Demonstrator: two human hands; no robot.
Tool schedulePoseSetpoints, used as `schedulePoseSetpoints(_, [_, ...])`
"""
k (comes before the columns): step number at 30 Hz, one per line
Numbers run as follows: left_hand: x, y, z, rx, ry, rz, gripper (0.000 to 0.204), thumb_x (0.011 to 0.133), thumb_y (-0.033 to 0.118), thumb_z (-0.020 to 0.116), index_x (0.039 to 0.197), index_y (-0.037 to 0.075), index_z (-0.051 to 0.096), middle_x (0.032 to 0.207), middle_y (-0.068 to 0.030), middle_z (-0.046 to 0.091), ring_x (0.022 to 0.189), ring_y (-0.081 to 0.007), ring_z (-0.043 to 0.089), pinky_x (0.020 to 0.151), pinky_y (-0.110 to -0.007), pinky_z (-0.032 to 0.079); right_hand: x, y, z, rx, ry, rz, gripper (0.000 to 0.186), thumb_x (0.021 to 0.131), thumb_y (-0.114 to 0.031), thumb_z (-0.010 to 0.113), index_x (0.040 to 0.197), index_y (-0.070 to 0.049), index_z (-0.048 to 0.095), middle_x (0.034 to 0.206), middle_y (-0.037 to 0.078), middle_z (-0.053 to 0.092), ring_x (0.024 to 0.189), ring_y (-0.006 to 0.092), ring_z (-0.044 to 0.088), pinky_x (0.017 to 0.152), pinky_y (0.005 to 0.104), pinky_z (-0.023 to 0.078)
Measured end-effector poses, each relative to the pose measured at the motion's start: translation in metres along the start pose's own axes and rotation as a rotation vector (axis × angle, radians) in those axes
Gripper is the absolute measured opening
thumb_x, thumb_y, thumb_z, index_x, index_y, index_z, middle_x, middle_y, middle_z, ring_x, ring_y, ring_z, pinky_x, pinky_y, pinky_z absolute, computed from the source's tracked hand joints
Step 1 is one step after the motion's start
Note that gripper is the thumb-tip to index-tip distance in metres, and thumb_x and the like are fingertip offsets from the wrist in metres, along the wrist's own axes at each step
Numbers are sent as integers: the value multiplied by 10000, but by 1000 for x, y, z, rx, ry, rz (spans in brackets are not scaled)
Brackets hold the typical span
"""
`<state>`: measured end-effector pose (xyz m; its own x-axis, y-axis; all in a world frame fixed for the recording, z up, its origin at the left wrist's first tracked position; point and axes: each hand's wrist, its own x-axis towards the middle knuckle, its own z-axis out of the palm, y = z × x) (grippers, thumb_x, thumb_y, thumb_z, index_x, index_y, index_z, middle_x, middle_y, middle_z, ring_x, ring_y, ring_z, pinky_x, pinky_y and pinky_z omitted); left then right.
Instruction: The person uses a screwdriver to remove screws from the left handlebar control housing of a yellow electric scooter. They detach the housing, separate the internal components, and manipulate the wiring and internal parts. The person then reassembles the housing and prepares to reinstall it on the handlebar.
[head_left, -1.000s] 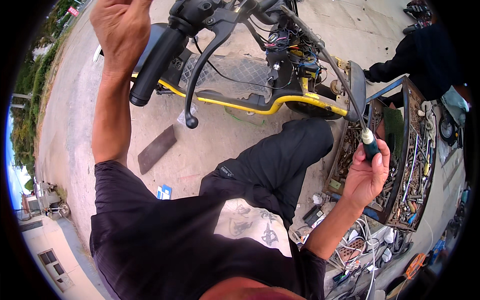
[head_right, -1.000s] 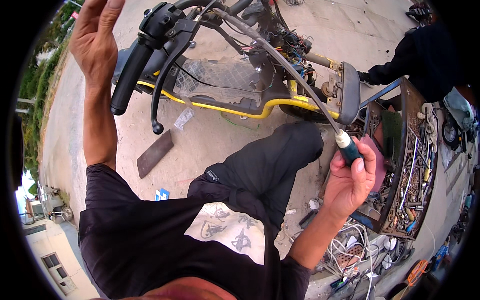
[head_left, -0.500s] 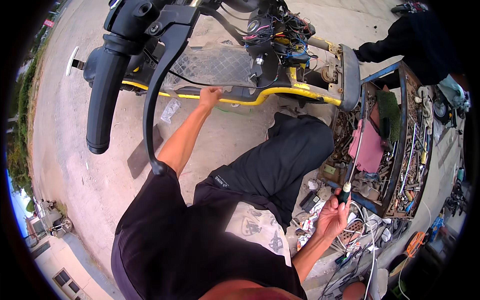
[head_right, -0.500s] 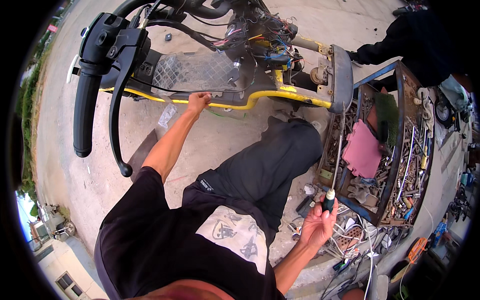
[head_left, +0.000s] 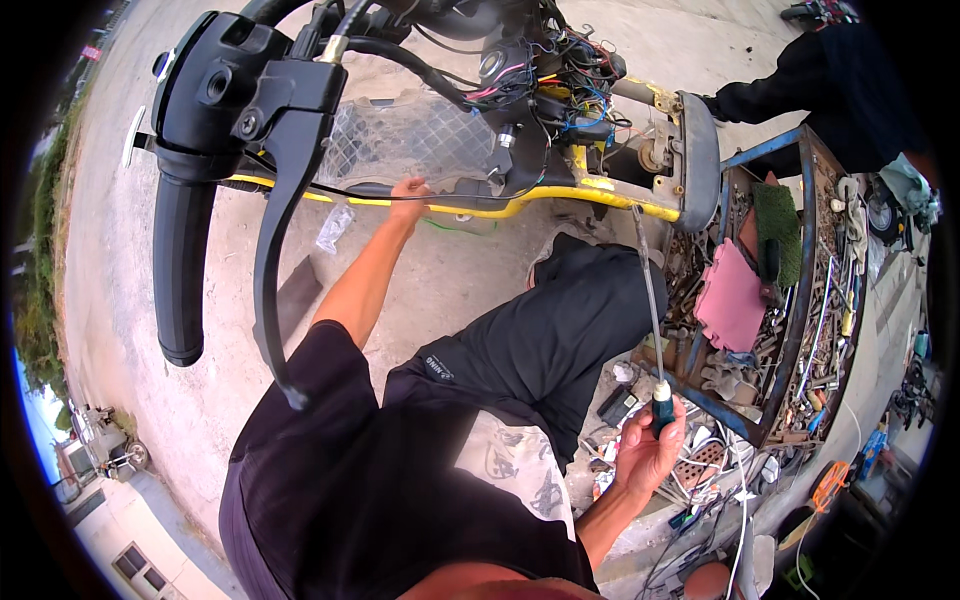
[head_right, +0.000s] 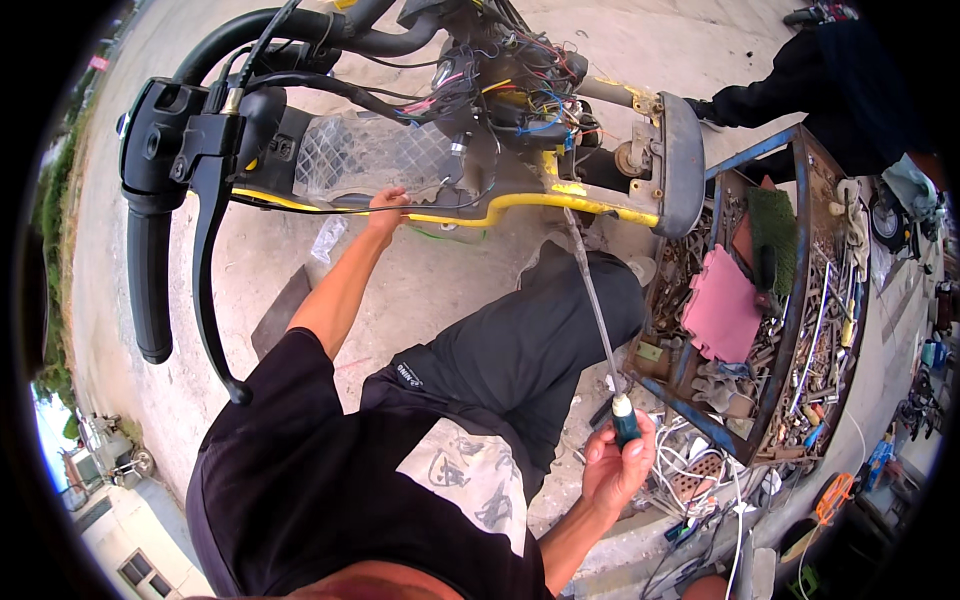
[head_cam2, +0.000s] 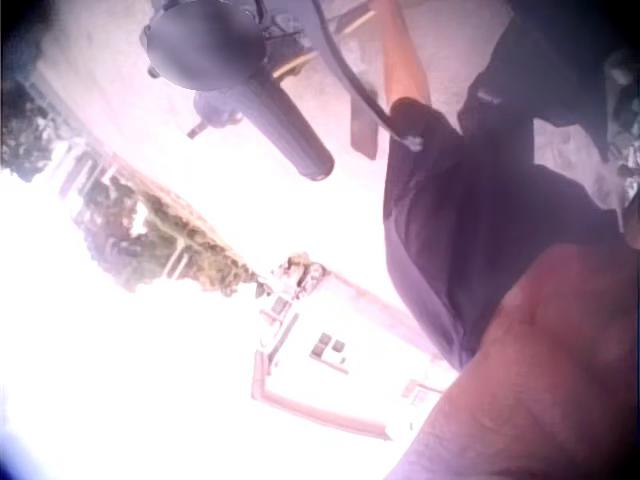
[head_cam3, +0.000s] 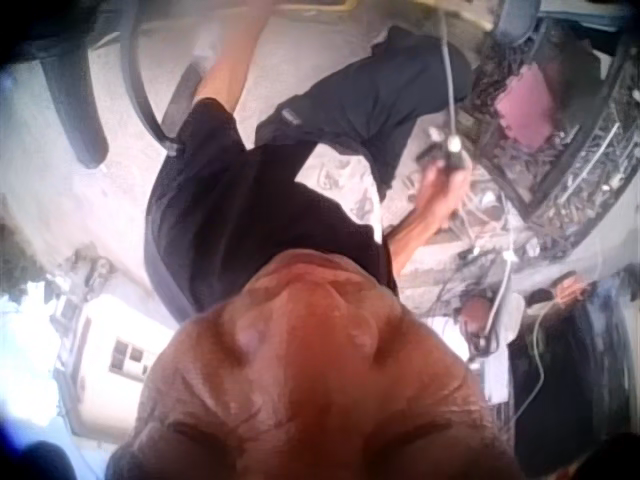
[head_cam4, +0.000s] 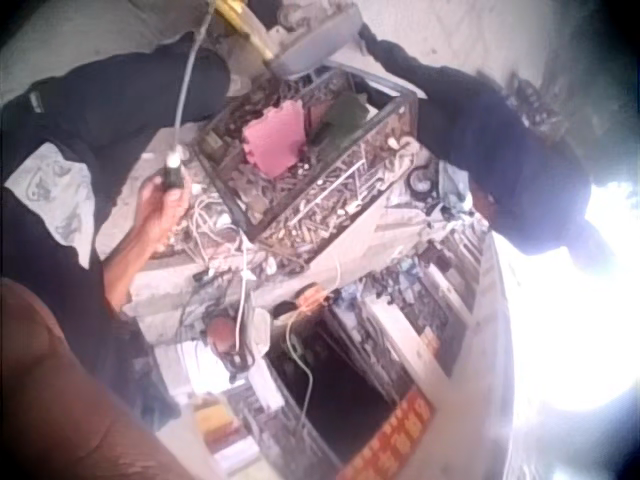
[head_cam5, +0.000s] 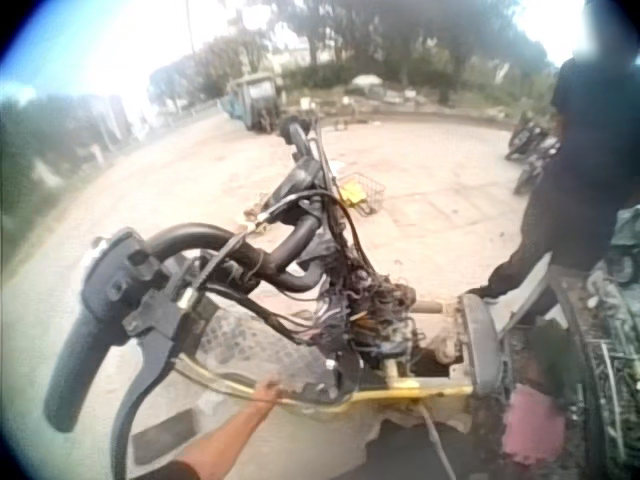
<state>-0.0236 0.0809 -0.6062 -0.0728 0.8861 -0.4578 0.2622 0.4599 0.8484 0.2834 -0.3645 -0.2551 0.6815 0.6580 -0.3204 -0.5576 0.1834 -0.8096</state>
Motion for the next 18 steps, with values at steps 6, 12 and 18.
schedulePoseSetpoints(6, [-145,117,-110,-335,52,73,333,1066,146,618,1372,21,583,1212,-123,721,950,-174,706,832,-335,581,21,-19,31,-49,-220,-101,565,1072,-406,635,1425,21,523,848,92,620,581,120,511,530,242,390])
schedulePoseSetpoints(12, [-248,290,-195,-404,119,649,512,1112,361,548,1455,-17,509,1335,-207,655,1165,-255,687,949,-355,581,43,-33,72,-60,-352,-153,586,1037,-403,679,1368,68,568,843,118,626,555,123,514,472,236,395])
schedulePoseSetpoints(18, [-329,425,-195,-27,-139,913,795,1023,543,626,1552,-11,414,1503,-268,516,1301,-326,632,1054,-397,540,42,-35,96,-64,-387,-202,601,1004,-390,720,1308,118,618,939,150,658,572,122,560,460,239,425])
